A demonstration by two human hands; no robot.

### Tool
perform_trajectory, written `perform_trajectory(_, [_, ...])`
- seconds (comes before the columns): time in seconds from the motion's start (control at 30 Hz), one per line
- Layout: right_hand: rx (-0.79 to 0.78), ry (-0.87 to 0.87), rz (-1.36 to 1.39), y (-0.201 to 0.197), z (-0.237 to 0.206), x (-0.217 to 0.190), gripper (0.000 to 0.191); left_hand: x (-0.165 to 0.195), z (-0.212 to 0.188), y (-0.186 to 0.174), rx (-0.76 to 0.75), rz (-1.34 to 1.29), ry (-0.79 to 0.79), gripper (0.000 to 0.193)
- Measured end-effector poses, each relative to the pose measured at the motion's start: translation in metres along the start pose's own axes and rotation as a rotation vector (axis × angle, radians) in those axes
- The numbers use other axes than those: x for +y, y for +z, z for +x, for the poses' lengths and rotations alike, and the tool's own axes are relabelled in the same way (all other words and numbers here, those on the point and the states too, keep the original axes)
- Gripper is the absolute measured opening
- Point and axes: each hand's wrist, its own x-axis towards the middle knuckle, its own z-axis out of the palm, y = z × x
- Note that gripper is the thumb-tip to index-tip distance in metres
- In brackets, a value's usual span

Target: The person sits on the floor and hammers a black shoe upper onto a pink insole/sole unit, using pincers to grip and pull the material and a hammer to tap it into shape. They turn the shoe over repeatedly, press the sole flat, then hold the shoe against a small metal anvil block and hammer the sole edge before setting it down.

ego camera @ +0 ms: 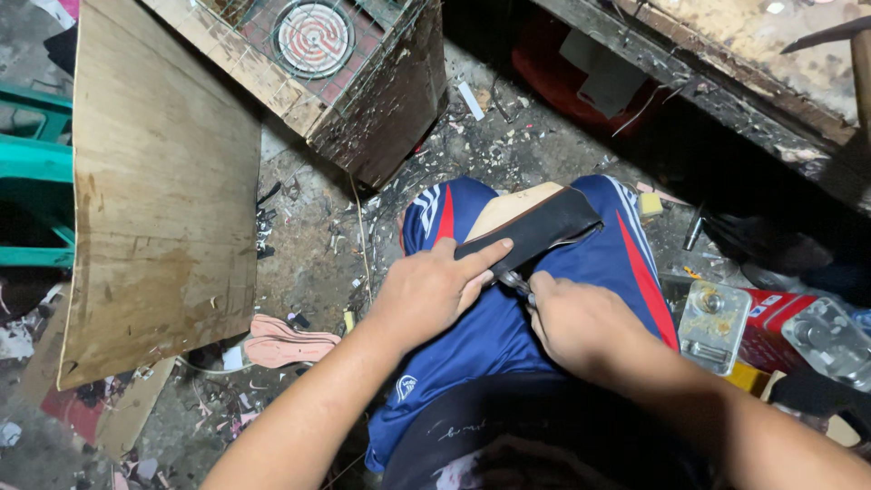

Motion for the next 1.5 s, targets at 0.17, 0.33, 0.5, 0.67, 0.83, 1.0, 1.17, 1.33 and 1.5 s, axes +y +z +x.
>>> perform_trajectory(0.17, [-0.022, -0.028, 0.013, 0.010, 0.007, -0.002, 0.024, 0.006, 0.002, -0.002, -0.034, -0.064, -0.094, 0.044])
perform_trajectory(0.33, [0.013, -0.090, -0.094, 0.005, 0.015, 0.003, 0.024, 0.010, 0.013, 0.002, -0.024, -0.117, -0.177, 0.044])
perform_trajectory(0.5, [0.226, -0.146, -0.179, -0.009, 0.011, 0.007, 0.033, 0.009, 0.014, 0.002, -0.081, -0.107, -0.148, 0.044])
perform_trajectory(0.67, [0.018, 0.026, -0.082, -0.013, 0.006, 0.007, 0.025, 0.012, 0.016, 0.002, -0.097, -0.106, -0.143, 0.045])
perform_trajectory(0.83, [-0.043, 0.004, -0.091, -0.003, 0.008, 0.007, 0.022, 0.014, 0.022, 0.005, -0.084, -0.140, -0.184, 0.044])
perform_trajectory(1.0, [0.126, -0.022, -0.228, -0.004, 0.018, 0.017, 0.028, 0.016, 0.031, 0.009, -0.093, -0.111, -0.210, 0.046])
perform_trajectory(1.17, [0.050, 0.017, -0.171, -0.008, 0.016, 0.025, 0.025, 0.017, 0.031, 0.009, -0.086, -0.107, -0.188, 0.046])
perform_trajectory(1.33, [0.043, -0.009, -0.129, 0.003, 0.008, 0.020, 0.017, 0.020, 0.033, 0.010, -0.105, -0.110, -0.208, 0.049])
perform_trajectory(1.5, [0.122, 0.000, -0.227, 0.001, 0.016, 0.024, 0.021, 0.023, 0.043, 0.012, -0.123, -0.087, -0.235, 0.051])
